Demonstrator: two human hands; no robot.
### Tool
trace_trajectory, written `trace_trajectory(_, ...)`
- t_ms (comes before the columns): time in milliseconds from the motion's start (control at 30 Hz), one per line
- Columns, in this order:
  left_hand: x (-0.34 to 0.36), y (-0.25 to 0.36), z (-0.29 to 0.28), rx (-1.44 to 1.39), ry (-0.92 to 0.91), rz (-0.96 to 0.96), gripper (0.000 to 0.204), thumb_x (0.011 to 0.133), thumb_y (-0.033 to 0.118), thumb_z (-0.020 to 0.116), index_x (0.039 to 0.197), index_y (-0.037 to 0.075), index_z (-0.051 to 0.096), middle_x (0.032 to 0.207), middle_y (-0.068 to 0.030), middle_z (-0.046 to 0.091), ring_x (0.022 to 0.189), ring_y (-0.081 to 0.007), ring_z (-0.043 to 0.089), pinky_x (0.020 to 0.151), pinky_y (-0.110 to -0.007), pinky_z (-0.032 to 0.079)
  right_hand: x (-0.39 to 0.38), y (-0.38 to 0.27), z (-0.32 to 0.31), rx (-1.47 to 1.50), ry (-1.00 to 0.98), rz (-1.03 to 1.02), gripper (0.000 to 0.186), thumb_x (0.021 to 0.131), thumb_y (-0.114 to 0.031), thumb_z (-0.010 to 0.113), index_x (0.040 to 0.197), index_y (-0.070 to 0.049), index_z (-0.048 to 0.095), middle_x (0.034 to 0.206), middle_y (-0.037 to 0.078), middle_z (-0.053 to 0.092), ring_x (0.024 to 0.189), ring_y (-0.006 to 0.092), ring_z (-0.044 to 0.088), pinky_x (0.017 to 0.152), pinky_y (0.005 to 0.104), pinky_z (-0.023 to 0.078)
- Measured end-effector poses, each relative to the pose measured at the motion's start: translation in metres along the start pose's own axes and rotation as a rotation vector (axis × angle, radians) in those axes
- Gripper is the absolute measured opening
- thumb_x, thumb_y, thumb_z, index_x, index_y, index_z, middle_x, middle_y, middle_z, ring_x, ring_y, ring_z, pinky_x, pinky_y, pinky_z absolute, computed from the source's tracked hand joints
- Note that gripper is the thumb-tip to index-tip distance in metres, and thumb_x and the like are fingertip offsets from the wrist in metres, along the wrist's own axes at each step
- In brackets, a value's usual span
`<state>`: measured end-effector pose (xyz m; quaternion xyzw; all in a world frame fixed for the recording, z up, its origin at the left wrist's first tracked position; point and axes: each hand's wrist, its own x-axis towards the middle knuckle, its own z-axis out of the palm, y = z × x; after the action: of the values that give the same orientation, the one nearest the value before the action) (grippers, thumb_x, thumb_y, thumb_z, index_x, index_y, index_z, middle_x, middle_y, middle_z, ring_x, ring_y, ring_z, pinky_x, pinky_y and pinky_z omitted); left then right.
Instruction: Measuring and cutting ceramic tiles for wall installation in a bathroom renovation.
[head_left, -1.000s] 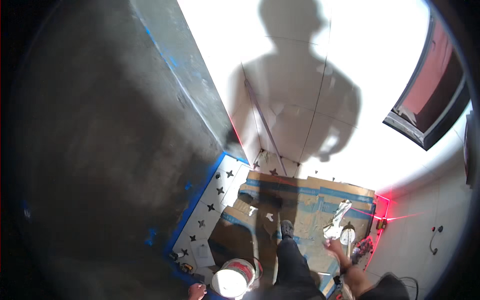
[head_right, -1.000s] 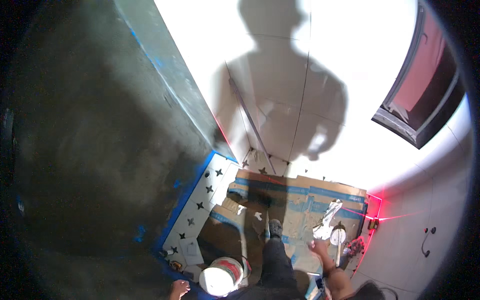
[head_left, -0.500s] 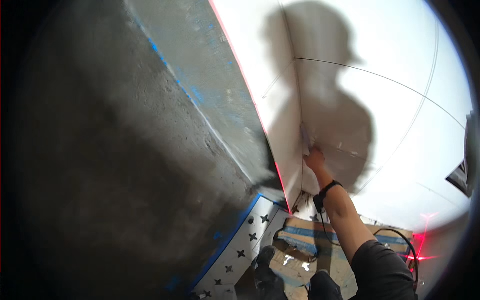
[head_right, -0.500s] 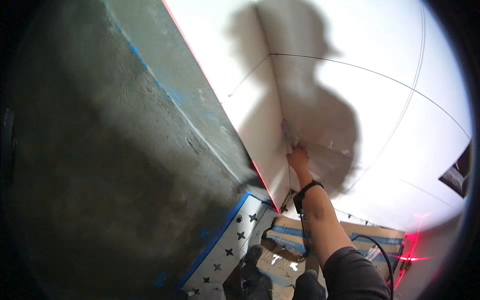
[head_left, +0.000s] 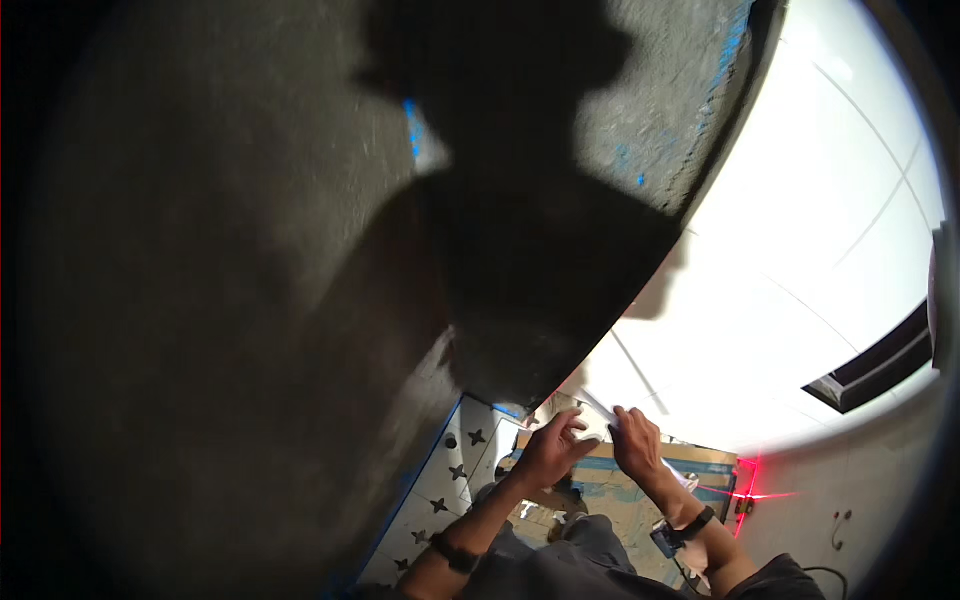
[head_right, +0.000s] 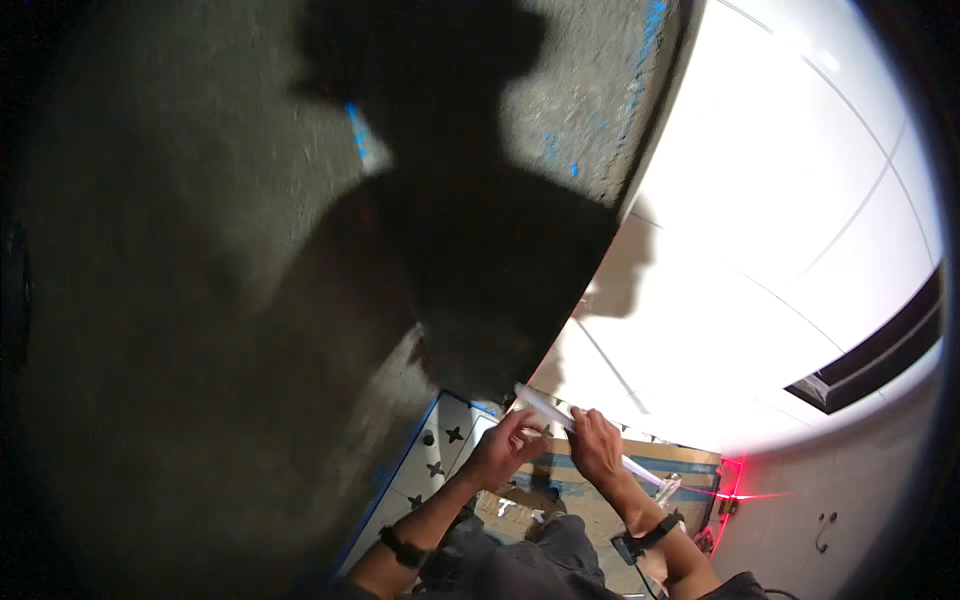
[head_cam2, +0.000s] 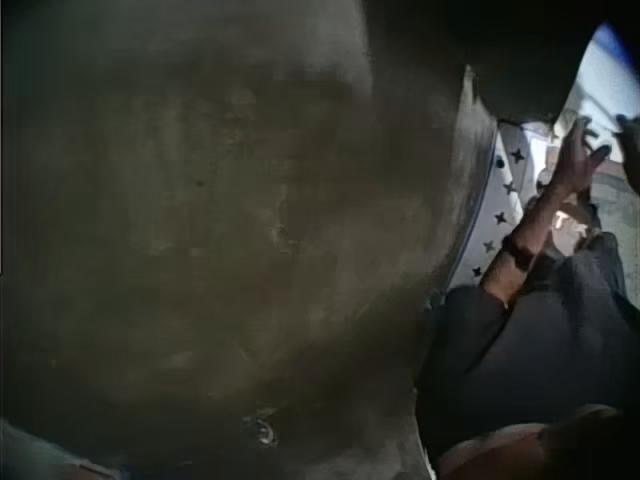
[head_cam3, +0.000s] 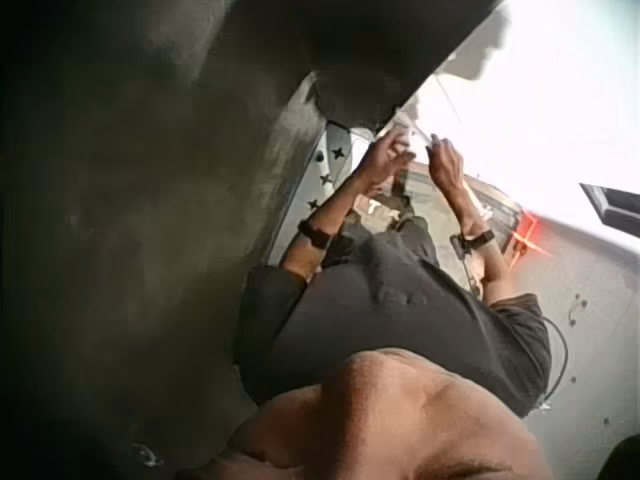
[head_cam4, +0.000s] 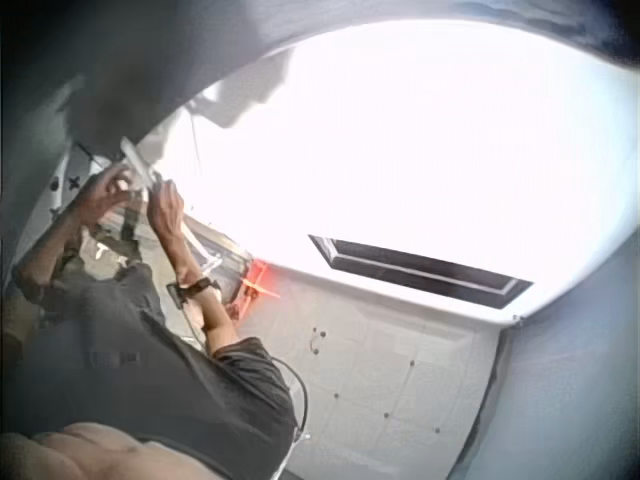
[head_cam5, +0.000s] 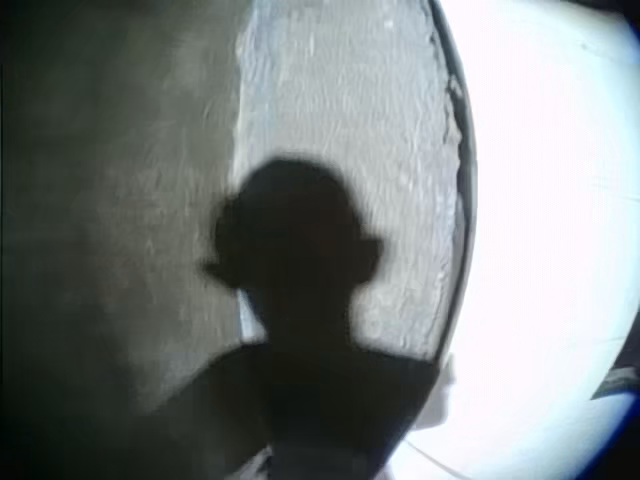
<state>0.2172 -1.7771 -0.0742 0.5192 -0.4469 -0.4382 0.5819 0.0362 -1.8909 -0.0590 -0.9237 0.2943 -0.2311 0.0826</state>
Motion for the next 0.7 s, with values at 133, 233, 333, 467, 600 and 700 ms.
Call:
trace_trajectory(133, 0.061, 0.007, -0.006, -0.118, 0.213, 0.018, 0.019, 0.1, 0.021, 0.059, 0.1, 0.003, 0.065, 0.077, -0.0048, 0.065, 0.066, -0.0116, 0.062, 0.061, -0.028, 0.048, 0.044, -0.023, -0.031, 0.038, -0.148, 0.062, 0.05, 0.09, -0.022, 0.07, 0.134, -0.008, 0.051, 0.085, 0.014, 0.062, 0.075, 0.0357, 0.064, 0.059, 0.0436, 0.05)
trace_trajectory(233, 0.11, -0.013, -0.077, -0.381, 0.419, -0.055, 0.018, 0.099, 0.023, 0.057, 0.093, 0.007, 0.065, 0.074, -0.0033, 0.063, 0.058, -0.0123, 0.059, 0.055, -0.028, 0.046, 0.039, -0.003, -0.058, 0.15, -0.315, 0.321, 0.056, 0.086, -0.035, 0.076, 0.128, -0.005, 0.056, 0.087, 0.02, 0.071, 0.08, 0.0414, 0.068, 0.07, 0.0456, 0.054)
trace_trajectory(333, 0.146, 0.017, -0.132, -0.362, 0.566, -0.223, 0.022, 0.098, 0.031, 0.058, 0.098, 0.01, 0.066, 0.081, -0.0021, 0.065, 0.073, -0.013, 0.063, 0.066, -0.032, 0.05, 0.0, 0.048, -0.088, 0.245, -0.278, 0.51, 0.051, 0.08, -0.041, 0.082, 0.106, 0.0, 0.068, 0.083, 0.019, 0.072, 0.08, 0.0352, 0.071, 0.072, 0.0412, 0.055)
trace_trajectory(467, 0.159, -0.013, -0.179, -0.418, 0.454, -0.168, 0.024, 0.098, 0.033, 0.058, 0.107, 0.013, 0.067, 0.09, -0.002, 0.069, 0.088, -0.0135, 0.065, 0.077, -0.035, 0.05, 0.018, 0.044, -0.11, 0.217, -0.181, 0.552, 0.029, 0.089, -0.028, 0.074, 0.085, 0.0, 0.071, 0.069, 0.018, 0.066, 0.063, 0.0317, 0.065, 0.062, 0.0392, 0.052)
trace_trajectory(600, 0.159, -0.027, -0.204, -0.378, 0.299, -0.155, 0.023, 0.1, 0.031, 0.057, 0.108, 0.013, 0.068, 0.096, -0.0022, 0.07, 0.091, -0.0143, 0.065, 0.078, -0.035, 0.052, 0.043, 0.049, -0.107, 0.082, -0.098, 0.452, 0.03, 0.091, -0.028, 0.071, 0.078, 0.0, 0.069, 0.076, 0.019, 0.066, 0.071, 0.0373, 0.064, 0.065, 0.0437, 0.051)
trace_trajectory(700, 0.16, -0.006, -0.192, -0.491, 0.267, -0.103, 0.023, 0.101, 0.029, 0.055, 0.109, 0.012, 0.068, 0.095, -0.0035, 0.071, 0.087, -0.0155, 0.067, 0.074, -0.034, 0.054, 0.046, 0.049, -0.108, -0.014, -0.078, 0.445, 0.031, 0.091, -0.03, 0.069, 0.079, -0.002, 0.071, 0.076, 0.017, 0.066, 0.071, 0.0369, 0.064, 0.066, 0.0444, 0.051)
